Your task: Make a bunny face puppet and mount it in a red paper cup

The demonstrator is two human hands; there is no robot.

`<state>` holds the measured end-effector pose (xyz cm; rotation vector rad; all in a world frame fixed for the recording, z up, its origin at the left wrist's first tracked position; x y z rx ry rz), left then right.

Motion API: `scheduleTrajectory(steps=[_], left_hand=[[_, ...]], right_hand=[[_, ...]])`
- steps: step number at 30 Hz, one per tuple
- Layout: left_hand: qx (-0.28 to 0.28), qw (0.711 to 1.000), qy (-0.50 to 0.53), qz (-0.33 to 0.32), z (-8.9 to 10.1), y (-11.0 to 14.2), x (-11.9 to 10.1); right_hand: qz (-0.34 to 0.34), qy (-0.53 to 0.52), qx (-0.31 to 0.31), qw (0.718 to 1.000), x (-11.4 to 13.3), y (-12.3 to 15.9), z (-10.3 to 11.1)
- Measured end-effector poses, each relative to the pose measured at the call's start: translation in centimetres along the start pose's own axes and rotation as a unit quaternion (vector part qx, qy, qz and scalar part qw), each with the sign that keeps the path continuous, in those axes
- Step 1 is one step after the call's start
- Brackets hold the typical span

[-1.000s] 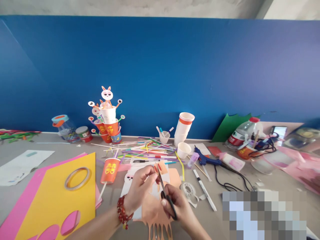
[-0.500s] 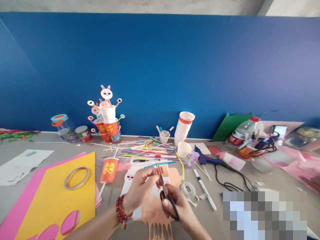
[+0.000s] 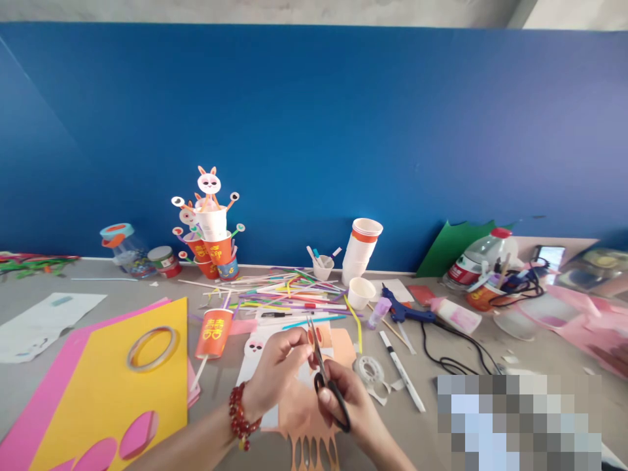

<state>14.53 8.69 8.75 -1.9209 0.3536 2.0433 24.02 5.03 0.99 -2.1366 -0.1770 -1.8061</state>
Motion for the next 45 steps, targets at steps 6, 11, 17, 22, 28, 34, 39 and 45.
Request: scheduleTrajectory(steps=[6, 11, 17, 22, 28, 34, 39, 45], left_hand=[[-0.002, 1.0, 0.004, -0.003, 0.06, -0.04, 0.1], [-0.002, 1.0, 0.004, 0.004, 0.06, 0.04, 0.19], [0.002, 1.0, 0.018, 0.01, 0.0, 0.02, 0.23], [-0.003, 1.0, 0.018, 0.014, 0.1, -0.07, 0.23], [-0.002, 1.0, 0.016, 0.011, 0.18, -0.07, 0.08], [0.002, 1.0, 0.008, 0.008, 0.3, -0.03, -0.11], [0.004, 1.0, 0.006, 0.004, 0.37, -0.23, -0.33], [0.018, 1.0, 0.005, 0.002, 0.32, -0.25, -0.42]], right_hand=[[0.01, 0.018, 0.0, 1.0, 0.32, -0.04, -0.07], [0.004, 0.024, -0.001, 1.0, 0.19, -0.04, 0.05], [0.004, 0.024, -0.004, 1.0, 0.09, 0.02, 0.04], [0.004, 0.022, -0.001, 1.0, 0.23, -0.05, -0.14], [0.003, 0.03, -0.003, 1.0, 0.32, -0.08, -0.06], [0.003, 0.03, -0.005, 1.0, 0.07, -0.07, 0.0], [-0.002, 0.027, -0.008, 1.0, 0.26, -0.05, -0.07], [-0.003, 0.033, -0.006, 0.999, 0.44, -0.05, -0.06]])
Point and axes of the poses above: each hand's wrist, its own y-axis away from the middle knuckle, its own z-axis out of the back of the hand, x = y × z, the point moved 9 cm from there along -y, towards the middle knuckle, and after that the axes turned 7 degrees about z, right-handed, at the moved point
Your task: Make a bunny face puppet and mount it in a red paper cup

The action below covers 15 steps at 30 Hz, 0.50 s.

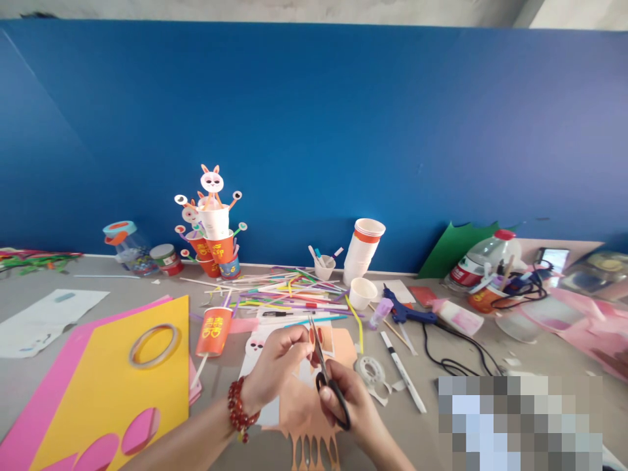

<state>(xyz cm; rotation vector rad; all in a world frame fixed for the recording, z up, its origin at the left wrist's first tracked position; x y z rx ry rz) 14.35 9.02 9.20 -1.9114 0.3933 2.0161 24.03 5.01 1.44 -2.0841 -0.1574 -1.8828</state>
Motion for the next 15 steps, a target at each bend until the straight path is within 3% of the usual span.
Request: scheduleTrajectory(steps=[9, 15], left_hand=[[0.009, 1.0, -0.006, -0.002, -0.1, 0.1, 0.0], [0.003, 0.998, -0.04, -0.056, 0.1, -0.1, -1.1]], right_hand=[[0.005, 0.01, -0.001, 1.0, -0.1, 0.1, 0.2], [-0.011, -0.001, -0.005, 1.0, -0.4, 0.1, 0.3]])
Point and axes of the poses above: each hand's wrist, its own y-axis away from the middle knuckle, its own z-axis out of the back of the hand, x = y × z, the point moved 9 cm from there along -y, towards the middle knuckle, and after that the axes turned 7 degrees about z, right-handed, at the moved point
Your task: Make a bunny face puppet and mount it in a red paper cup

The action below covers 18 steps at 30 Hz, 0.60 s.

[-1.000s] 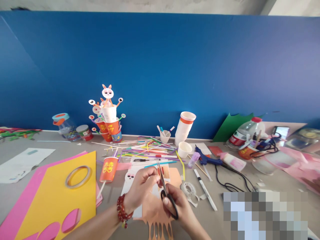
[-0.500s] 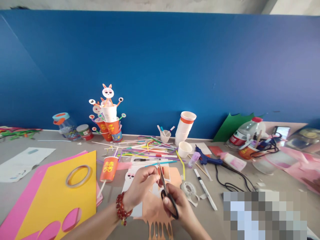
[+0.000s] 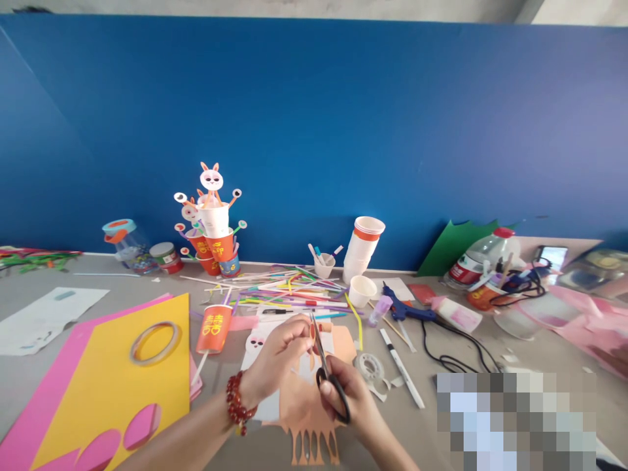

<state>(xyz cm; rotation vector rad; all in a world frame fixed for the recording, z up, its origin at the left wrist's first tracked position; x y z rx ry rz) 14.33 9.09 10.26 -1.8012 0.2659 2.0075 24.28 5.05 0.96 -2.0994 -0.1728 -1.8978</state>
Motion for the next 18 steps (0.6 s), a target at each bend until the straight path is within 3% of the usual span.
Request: scheduleTrajectory(steps=[4, 10, 18], left_hand=[[-0.005, 1.0, -0.012, 0.002, 0.2, 0.0, -0.1], [0.04, 0.994, 0.068, 0.069, -0.6, 0.0, 1.2], [0.074, 0.992, 0.072, 0.07, -1.3, 0.0, 0.8]], right_hand=[[-0.008, -0.001, 0.0, 1.0, 0.0, 0.0, 0.0], [-0.008, -0.014, 0.007, 1.0, -0.1, 0.0, -0.1], [0.014, -0.036, 0.01, 0.999, 0.3, -0.2, -0.4]])
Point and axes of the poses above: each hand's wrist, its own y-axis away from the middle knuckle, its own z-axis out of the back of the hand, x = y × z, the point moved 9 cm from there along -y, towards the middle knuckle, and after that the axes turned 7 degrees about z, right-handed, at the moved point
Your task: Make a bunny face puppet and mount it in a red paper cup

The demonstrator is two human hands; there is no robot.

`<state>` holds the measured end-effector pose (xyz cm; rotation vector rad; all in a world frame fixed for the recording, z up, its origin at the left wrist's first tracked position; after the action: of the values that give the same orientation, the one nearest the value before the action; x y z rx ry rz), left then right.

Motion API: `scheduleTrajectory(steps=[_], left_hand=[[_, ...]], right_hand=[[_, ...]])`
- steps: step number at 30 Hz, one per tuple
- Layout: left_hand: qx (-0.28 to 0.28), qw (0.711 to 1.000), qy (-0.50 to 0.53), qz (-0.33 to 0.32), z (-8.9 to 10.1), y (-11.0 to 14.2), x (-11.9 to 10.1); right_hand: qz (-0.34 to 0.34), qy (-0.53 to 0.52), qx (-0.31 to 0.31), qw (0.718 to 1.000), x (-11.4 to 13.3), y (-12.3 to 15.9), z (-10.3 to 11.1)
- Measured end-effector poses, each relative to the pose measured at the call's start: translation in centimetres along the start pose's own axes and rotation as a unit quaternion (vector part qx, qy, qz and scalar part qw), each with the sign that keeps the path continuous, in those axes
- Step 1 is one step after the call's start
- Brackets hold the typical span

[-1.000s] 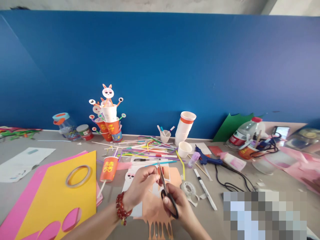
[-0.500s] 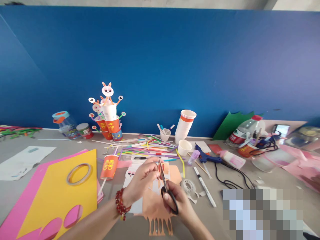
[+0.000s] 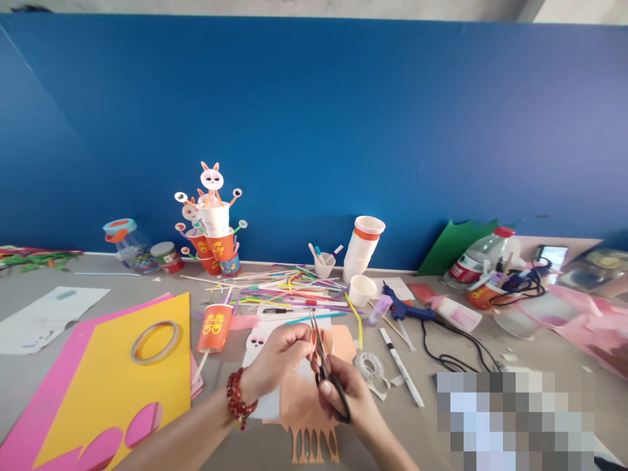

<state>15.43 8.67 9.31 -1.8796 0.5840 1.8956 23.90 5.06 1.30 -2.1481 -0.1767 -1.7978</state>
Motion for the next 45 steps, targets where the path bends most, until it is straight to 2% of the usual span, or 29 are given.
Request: scheduleTrajectory(steps=[6, 24, 36, 45], left_hand=[[-0.002, 1.0, 0.007, 0.007, 0.11, 0.01, 0.26], [0.002, 1.0, 0.029, 0.006, 0.19, 0.06, 0.4], [0.005, 0.999, 0.033, 0.007, -0.03, 0.01, 0.36], [0.005, 0.999, 0.035, 0.003, 0.07, -0.04, -0.02]], right_hand=[[-0.013, 0.004, -0.004, 1.0, -0.27, 0.11, 0.12], [0.008, 0.026, -0.003, 1.0, -0.27, 0.18, 0.09], [0.012, -0.008, 0.0, 1.0, -0.29, 0.15, 0.09], [0.013, 0.003, 0.0, 1.0, -0.2, 0.16, 0.19]])
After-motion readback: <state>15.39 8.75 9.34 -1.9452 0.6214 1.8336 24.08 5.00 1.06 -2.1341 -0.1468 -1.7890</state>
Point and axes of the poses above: each hand's wrist, its own y-axis away from the middle knuckle, its own z-axis out of the back of the hand, x = y × z, the point moved 9 cm from there along -y, towards the middle knuckle, and after that the axes turned 7 degrees about z, right-handed, at the moved point
